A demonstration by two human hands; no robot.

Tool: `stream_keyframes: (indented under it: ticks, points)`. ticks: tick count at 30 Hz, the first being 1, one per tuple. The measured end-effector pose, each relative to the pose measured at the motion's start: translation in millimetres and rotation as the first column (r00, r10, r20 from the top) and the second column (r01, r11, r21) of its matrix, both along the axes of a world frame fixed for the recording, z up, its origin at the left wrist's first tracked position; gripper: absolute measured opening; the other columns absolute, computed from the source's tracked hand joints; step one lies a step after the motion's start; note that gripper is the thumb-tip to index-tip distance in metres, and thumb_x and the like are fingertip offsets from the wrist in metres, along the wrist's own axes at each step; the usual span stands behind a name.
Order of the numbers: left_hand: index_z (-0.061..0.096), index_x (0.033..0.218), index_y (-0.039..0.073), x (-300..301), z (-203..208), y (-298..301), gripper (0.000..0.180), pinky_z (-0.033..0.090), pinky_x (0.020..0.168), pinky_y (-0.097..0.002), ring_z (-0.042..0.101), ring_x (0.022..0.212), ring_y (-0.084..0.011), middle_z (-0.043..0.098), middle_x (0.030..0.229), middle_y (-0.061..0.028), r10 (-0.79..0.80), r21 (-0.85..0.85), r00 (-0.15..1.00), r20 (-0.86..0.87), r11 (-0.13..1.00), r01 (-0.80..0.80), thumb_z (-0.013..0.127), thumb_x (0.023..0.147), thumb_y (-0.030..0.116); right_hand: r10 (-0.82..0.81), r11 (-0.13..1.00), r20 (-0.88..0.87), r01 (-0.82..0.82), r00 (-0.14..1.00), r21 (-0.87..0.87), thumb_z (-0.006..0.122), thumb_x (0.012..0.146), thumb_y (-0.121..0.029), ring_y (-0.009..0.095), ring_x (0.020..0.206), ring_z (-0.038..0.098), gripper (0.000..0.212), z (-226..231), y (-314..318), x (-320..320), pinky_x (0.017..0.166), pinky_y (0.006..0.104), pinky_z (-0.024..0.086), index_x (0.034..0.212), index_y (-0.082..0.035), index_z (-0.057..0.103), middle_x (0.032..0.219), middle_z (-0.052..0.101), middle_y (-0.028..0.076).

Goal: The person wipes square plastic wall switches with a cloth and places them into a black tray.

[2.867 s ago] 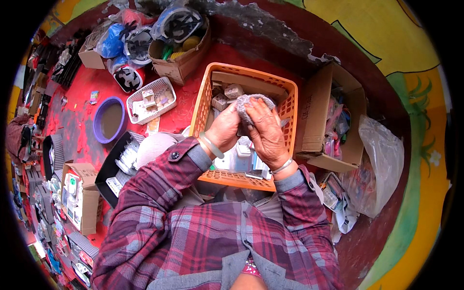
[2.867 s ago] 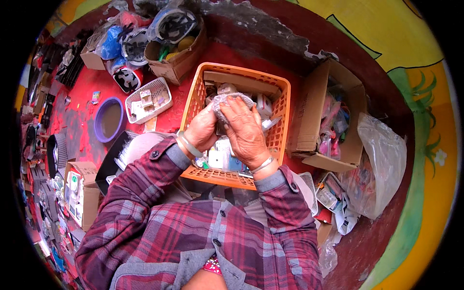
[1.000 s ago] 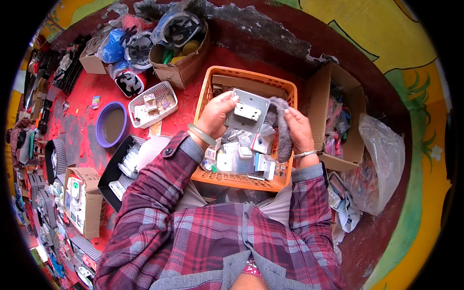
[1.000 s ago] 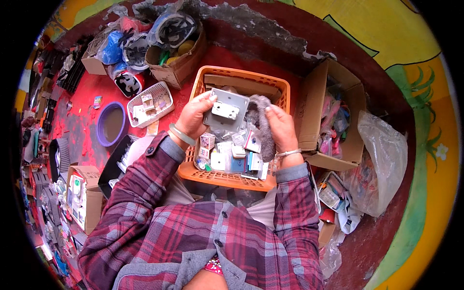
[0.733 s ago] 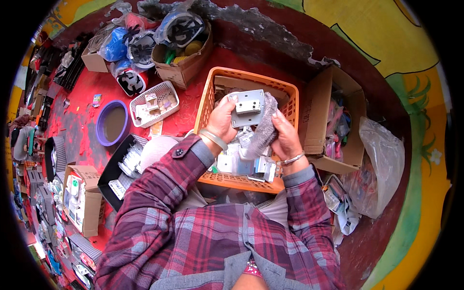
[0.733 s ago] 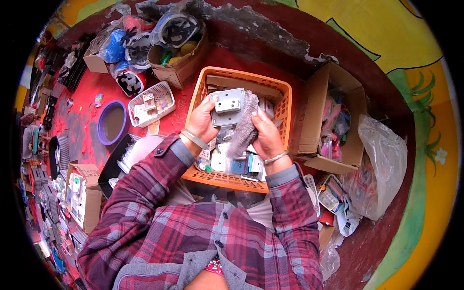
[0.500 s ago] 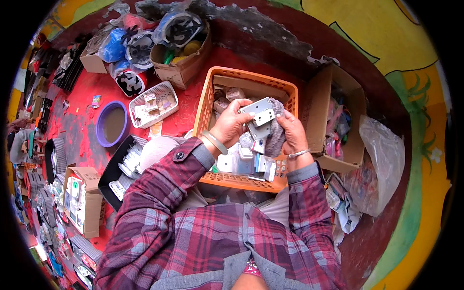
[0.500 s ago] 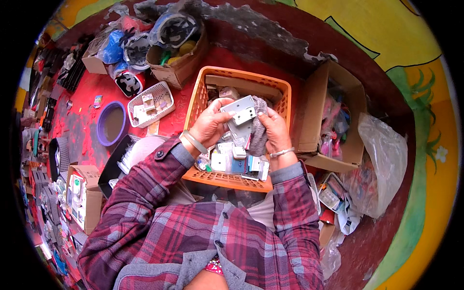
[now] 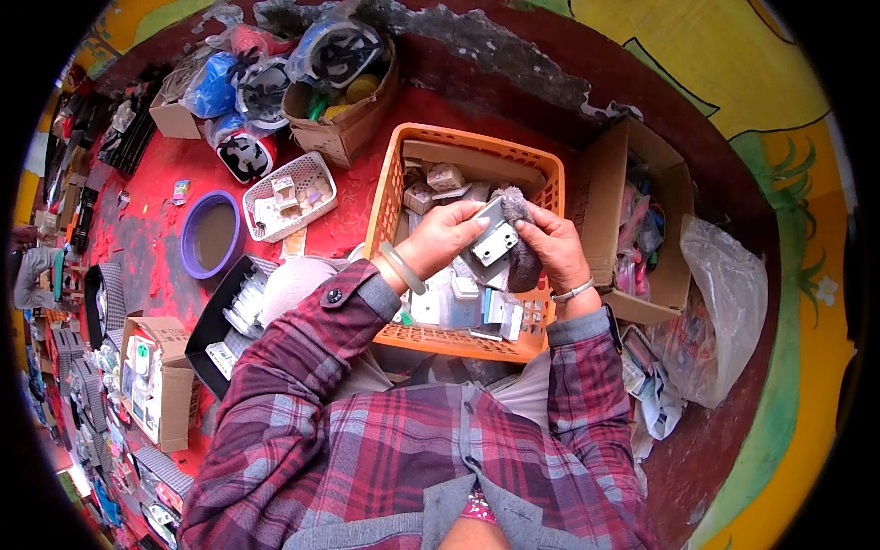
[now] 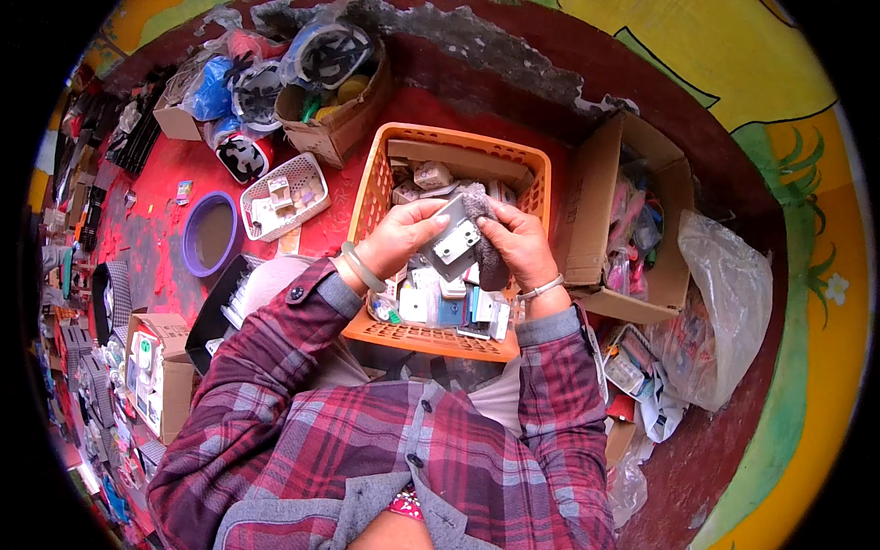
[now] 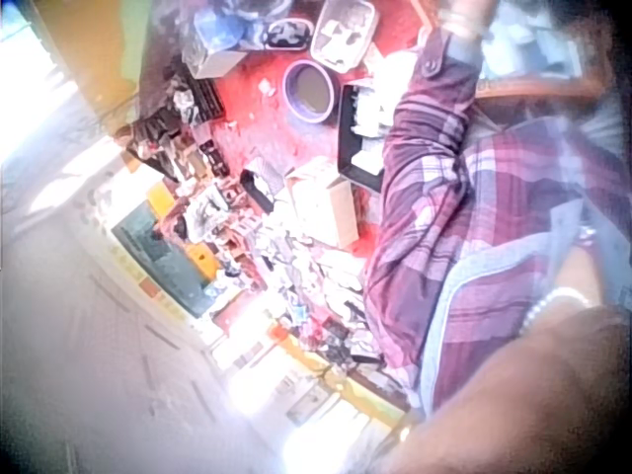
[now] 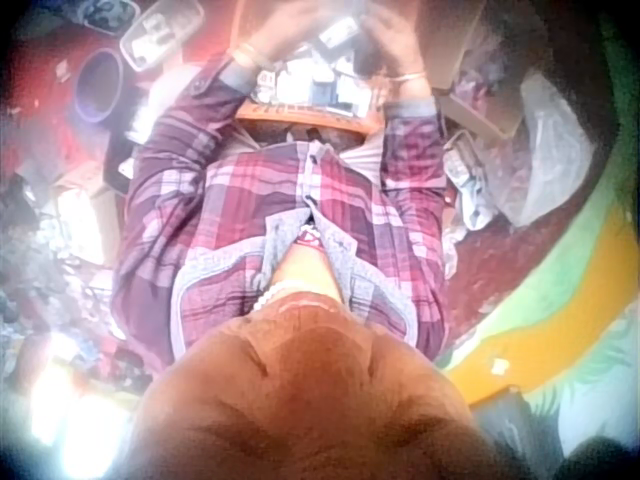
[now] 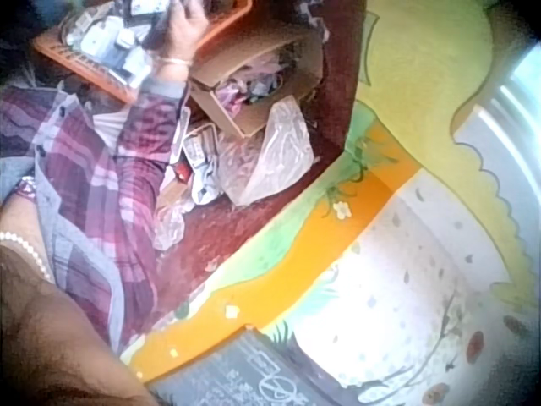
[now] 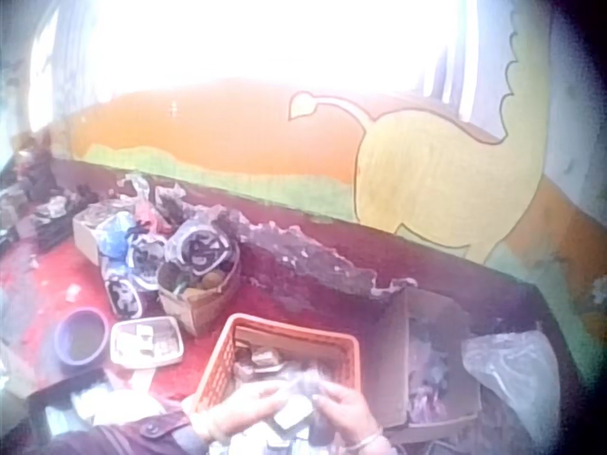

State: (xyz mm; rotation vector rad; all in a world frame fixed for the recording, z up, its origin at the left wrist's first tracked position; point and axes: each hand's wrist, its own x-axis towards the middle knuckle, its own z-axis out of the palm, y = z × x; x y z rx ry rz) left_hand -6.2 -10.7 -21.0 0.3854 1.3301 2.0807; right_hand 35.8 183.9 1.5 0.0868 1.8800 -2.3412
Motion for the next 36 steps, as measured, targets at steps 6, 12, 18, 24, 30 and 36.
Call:
stream_keyframes:
  ticks: [6,12,18,24,30,36]
  points:
    - [0.052,0.121,-0.003,5,-10,4,0.034,0.046,0.085,-0.0257,0.057,0.096,-0.0106,0.061,0.107,-0.0052,-0.118,-0.037,0.993,-0.017,0.992,0.118,0.053,0.093,0.017,-0.003,0.996,-0.124,0.014,0.992,0.088,0.060,0.087,-0.004,0.009,0.098,0.056,0.037,-8,-7,-1,0.085,0.0218,0.045,0.122,0.003,0.054,0.111,0.061,0.005]
    - [0.055,0.115,-0.004,-3,-2,-3,0.030,0.048,0.084,-0.0281,0.061,0.090,-0.0136,0.063,0.102,-0.0084,-0.022,0.115,0.981,0.192,0.993,0.000,0.051,0.093,0.016,0.007,0.998,0.020,-0.006,1.000,-0.055,0.059,0.087,-0.005,0.008,0.091,0.057,0.031,3,0,-3,0.080,0.0208,0.046,0.117,0.004,0.057,0.106,0.062,0.003]
    - [0.057,0.109,-0.003,-12,4,-6,0.025,0.050,0.079,-0.0262,0.062,0.085,-0.0131,0.064,0.096,-0.0064,0.086,0.120,0.963,0.254,0.986,-0.120,0.049,0.093,0.015,-0.158,0.871,-0.308,0.279,0.938,0.404,0.059,0.084,0.000,0.011,0.090,0.056,0.026,2,15,-2,0.081,0.0228,0.046,0.110,0.004,0.061,0.102,0.059,0.004]
    - [0.059,0.107,-0.002,-8,-13,3,0.024,0.048,0.078,-0.0256,0.060,0.084,-0.0111,0.064,0.097,-0.0054,0.219,0.035,0.969,0.112,0.974,-0.224,0.046,0.092,0.010,0.151,0.566,-0.597,0.427,0.788,0.706,0.059,0.072,0.002,0.031,0.096,0.054,0.034,2,-37,8,0.085,0.0363,0.045,0.106,-0.003,0.063,0.102,0.056,0.015]
    - [0.059,0.105,-0.001,-12,-23,-6,0.022,0.052,0.076,-0.0298,0.063,0.083,-0.0175,0.065,0.096,-0.0093,0.238,0.123,0.931,0.276,0.952,-0.280,0.047,0.092,0.012,0.302,0.493,-0.653,0.473,0.695,0.731,0.061,0.071,0.005,0.032,0.091,0.055,0.037,0,-58,13,0.080,0.0364,0.046,0.107,-0.005,0.062,0.102,0.057,0.015]
    - [0.057,0.099,-0.003,-25,-23,-9,0.021,0.052,0.075,-0.0365,0.063,0.083,-0.0232,0.064,0.092,-0.0133,0.400,0.048,0.801,0.446,0.882,-0.468,0.044,0.088,0.008,0.450,0.660,-0.501,0.102,0.739,0.744,0.062,0.072,0.004,0.028,0.086,0.057,0.029,-1,-54,20,0.075,0.0333,0.047,0.099,-0.005,0.065,0.096,0.060,0.011]
